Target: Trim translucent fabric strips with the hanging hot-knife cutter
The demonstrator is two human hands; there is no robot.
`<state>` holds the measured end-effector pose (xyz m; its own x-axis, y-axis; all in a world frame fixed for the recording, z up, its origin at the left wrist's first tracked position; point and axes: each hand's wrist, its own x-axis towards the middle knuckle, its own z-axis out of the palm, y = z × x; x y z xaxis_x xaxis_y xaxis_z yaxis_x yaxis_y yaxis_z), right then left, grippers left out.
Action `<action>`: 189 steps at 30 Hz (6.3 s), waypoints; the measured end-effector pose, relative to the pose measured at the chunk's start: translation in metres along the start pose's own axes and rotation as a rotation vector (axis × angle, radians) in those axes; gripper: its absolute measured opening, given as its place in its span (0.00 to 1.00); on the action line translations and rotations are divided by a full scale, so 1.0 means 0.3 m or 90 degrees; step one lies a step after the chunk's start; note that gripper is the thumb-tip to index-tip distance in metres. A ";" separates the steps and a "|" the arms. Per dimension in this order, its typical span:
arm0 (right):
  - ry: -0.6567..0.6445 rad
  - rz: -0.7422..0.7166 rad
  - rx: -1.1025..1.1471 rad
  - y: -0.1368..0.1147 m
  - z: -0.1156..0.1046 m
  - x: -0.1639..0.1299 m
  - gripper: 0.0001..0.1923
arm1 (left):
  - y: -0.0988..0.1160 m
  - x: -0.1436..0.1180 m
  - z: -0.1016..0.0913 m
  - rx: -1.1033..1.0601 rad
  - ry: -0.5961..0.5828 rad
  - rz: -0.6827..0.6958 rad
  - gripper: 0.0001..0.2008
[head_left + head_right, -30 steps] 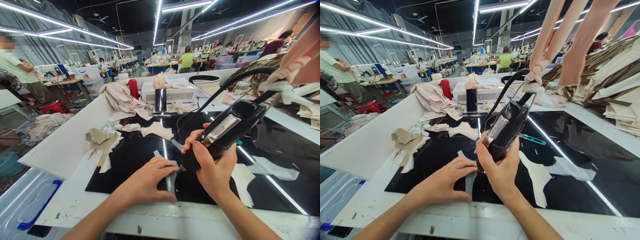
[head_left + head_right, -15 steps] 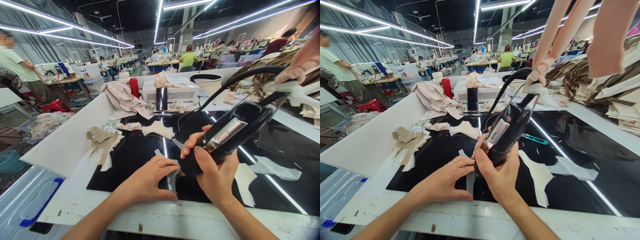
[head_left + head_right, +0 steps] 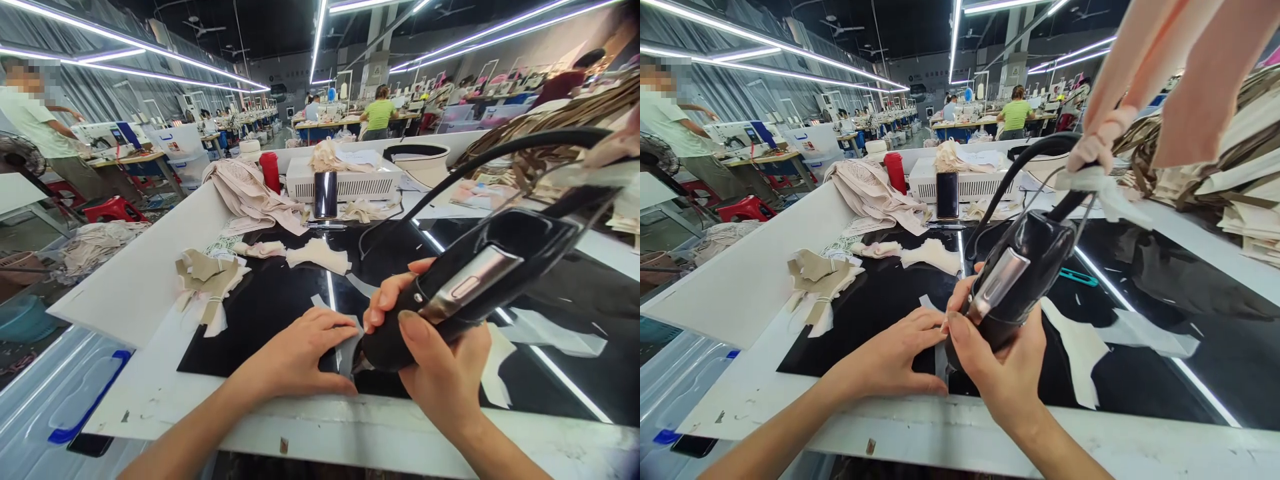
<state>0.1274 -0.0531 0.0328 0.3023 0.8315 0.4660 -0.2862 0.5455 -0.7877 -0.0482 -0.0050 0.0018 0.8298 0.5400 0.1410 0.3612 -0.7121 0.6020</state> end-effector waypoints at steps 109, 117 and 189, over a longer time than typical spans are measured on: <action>0.077 -0.053 -0.055 -0.041 -0.039 0.041 0.19 | -0.015 -0.032 0.007 0.002 0.048 0.061 0.05; 0.097 -0.078 -0.089 -0.021 -0.099 0.058 0.21 | -0.006 0.001 0.039 0.077 0.001 0.075 0.21; 0.129 -0.108 -0.086 -0.003 -0.141 0.085 0.20 | -0.002 -0.004 0.036 0.123 -0.049 0.021 0.22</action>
<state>0.1738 -0.0369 0.0284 0.5152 0.6838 0.5166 -0.0961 0.6451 -0.7581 -0.0448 -0.0101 -0.0072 0.8700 0.4840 0.0936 0.4016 -0.8059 0.4350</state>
